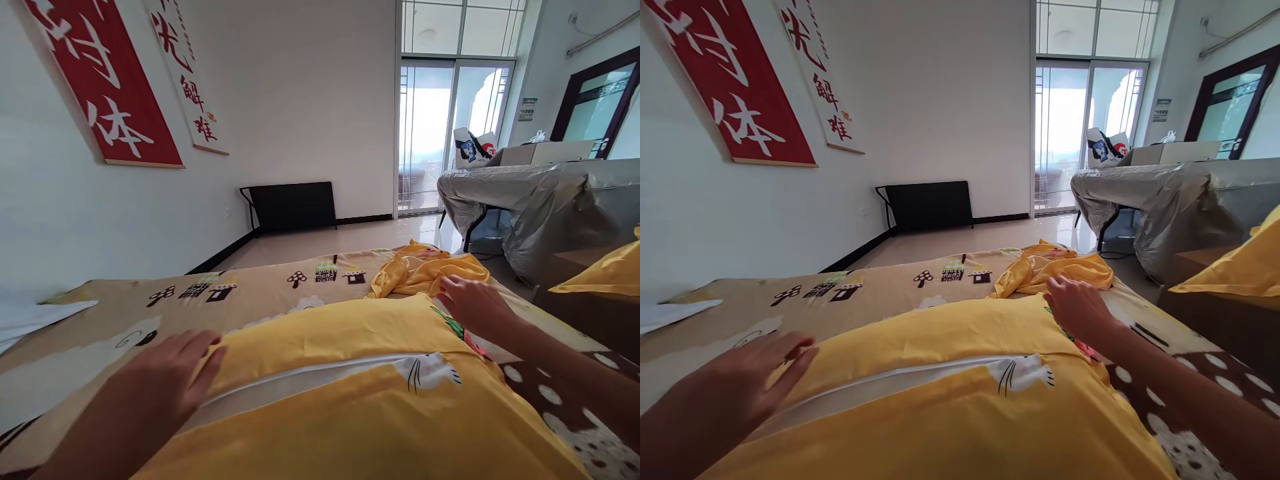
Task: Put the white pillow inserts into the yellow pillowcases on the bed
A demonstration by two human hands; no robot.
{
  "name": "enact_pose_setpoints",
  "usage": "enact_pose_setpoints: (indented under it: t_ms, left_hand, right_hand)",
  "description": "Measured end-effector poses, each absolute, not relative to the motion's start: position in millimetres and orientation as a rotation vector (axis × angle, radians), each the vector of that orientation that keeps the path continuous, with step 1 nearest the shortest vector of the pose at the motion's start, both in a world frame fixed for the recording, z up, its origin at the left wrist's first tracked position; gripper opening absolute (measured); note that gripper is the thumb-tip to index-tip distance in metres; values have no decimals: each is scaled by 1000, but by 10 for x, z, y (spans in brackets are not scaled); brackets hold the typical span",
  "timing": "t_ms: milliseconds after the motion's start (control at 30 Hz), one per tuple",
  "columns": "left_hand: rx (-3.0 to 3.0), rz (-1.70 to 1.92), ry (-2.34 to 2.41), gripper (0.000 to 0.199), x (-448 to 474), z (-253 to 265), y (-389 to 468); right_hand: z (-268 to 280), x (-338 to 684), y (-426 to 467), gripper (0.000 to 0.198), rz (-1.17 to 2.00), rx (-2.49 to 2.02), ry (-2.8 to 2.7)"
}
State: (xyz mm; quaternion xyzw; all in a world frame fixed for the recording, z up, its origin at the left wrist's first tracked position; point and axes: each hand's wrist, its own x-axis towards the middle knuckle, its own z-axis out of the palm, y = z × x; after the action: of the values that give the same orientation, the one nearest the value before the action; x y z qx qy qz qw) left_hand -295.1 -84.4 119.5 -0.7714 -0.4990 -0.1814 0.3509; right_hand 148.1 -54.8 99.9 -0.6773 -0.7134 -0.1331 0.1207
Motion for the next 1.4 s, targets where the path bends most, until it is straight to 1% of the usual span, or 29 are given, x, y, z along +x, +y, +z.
enact_pose_setpoints:
  t_ms: [33, 67, 133, 167, 233, 300, 333, 400, 467, 500, 533, 567, 667, 700, 733, 767, 833, 900, 1000, 1033, 1100, 1167, 1200, 1233, 1300, 1400]
  left_hand:
    - [-2000, -488, -1133, 30, -2567, 1288, -833]
    - [-2018, -540, -928, 33, -2175, 1351, -827]
    - [-2130, -569, -457, 30, -1450, 1377, -819]
    - [-2210, -583, -318, 28, -1147, 1335, -815]
    - [-2318, -739, -4, 27, -704, 1146, -798]
    - [-2394, -870, 182, 23, -474, 845, -760]
    - [-2430, -838, 239, 20, -421, 677, -732]
    - [-2502, -651, 265, 20, -373, 366, -658]
    - [-2538, -425, 207, 20, -302, 164, -576]
    - [-2543, -338, 162, 19, -231, 117, -540]
    - [-2546, -281, 120, 18, -132, 106, -510]
    - [-2549, -248, 78, 19, -9, 126, -486]
    - [-2509, -78, -31, 35, 381, 278, -449]
    - [-2419, 60, -79, 41, 473, 329, -445]
    - [-2305, 230, -106, 45, 530, 366, -446]
    - [-2154, 406, -112, 48, 548, 386, -450]
    - [-1862, 659, -6, 46, 467, 361, -465]
    - [-1718, 735, 151, 44, 263, 269, -489]
    - [-1765, 630, 255, 48, -128, 104, -547]
    - [-1846, 534, 244, 48, -242, 65, -573]
    - [-2126, 154, 153, 45, -403, 25, -626]
    - [-2389, -362, 12, 42, -465, 33, -664]
    - [-2465, -564, -38, 40, -467, 49, -674]
    - [-2501, -679, -54, 38, -457, 67, -677]
    - [-2529, -714, -51, 35, -423, 101, -666]
    - [-2525, -572, 49, 27, -388, 133, -632]
  right_hand:
    - [1178, 1319, -536, 25, -468, -1902, -2071]
    - [1317, 1154, -532, 25, -475, -1827, -2075]
    - [1426, 861, -531, 27, -403, -1663, -2057]
    - [1387, 752, -529, 28, -356, -1570, -2019]
    - [1153, 629, -505, 29, -228, -1391, -1906]
    - [822, 617, -454, 28, -59, -1250, -1818]
    - [670, 636, -425, 25, 35, -1202, -1824]
    - [462, 688, -378, 19, 204, -1155, -1873]
    - [407, 721, -365, 13, 322, -1134, -1963]
    - [422, 726, -372, 14, 360, -1126, -2012]
    - [453, 725, -386, 19, 382, -1121, -2062]
    - [488, 720, -403, 29, 394, -1114, -2126]
    - [564, 707, -456, 70, 380, -1098, -2281]
    - [575, 707, -469, 78, 371, -1090, -2316]
    - [581, 707, -479, 80, 363, -1074, -2346]
    - [583, 707, -486, 77, 358, -1060, -2370]
    - [584, 707, -493, 64, 347, -1040, -2402]
    - [574, 702, -494, 53, 324, -1024, -2404]
    - [530, 692, -484, 44, 264, -1020, -2362]
    - [511, 690, -479, 39, 240, -1024, -2338]
    - [480, 688, -466, 28, 196, -1027, -2288]
    - [465, 691, -455, 18, 160, -1021, -2251]
    - [464, 696, -448, 15, 144, -1022, -2241]
    - [466, 704, -441, 14, 126, -1029, -2235]
    - [471, 729, -419, 15, 89, -1072, -2219]
    - [479, 789, -367, 17, 66, -1162, -2191]
